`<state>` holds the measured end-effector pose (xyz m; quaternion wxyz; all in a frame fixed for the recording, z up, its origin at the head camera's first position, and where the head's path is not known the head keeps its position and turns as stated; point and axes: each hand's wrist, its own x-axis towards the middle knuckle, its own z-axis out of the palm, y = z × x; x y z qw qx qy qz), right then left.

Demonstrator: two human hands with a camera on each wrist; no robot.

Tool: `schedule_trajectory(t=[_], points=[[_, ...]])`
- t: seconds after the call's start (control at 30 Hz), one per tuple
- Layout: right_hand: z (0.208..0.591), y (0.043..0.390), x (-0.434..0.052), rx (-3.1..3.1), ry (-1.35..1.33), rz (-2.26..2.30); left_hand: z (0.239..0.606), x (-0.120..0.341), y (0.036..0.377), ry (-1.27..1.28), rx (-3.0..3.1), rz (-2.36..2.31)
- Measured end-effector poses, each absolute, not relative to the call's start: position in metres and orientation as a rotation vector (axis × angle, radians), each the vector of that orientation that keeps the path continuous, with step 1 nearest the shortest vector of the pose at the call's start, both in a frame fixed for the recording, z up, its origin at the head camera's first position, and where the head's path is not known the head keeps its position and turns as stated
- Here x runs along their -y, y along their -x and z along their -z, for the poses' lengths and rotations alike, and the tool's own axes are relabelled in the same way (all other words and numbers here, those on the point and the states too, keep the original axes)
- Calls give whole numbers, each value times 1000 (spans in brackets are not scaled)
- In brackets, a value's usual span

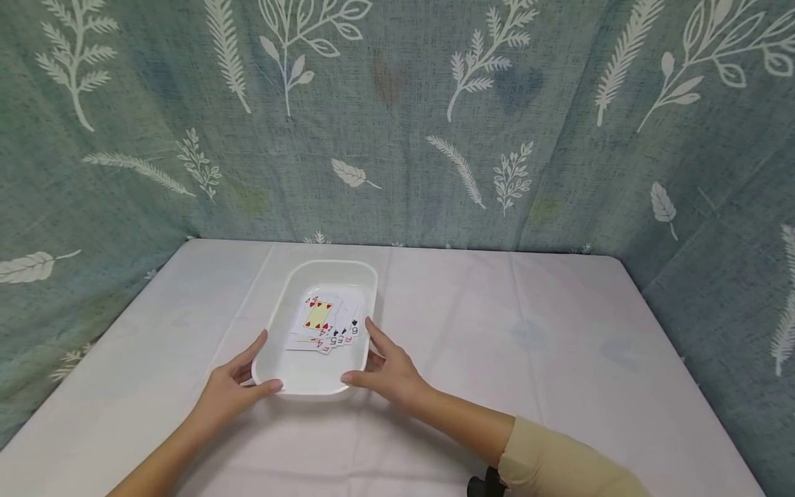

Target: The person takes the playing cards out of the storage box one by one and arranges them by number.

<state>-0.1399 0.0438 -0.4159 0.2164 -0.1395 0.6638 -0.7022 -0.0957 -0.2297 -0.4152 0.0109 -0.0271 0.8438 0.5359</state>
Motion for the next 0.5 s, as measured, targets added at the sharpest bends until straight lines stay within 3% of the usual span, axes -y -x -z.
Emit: schedule_trajectory(t=[0.5], points=[[416, 135, -80, -1888, 347, 1925, 417, 193, 97, 88, -2501, -1805]])
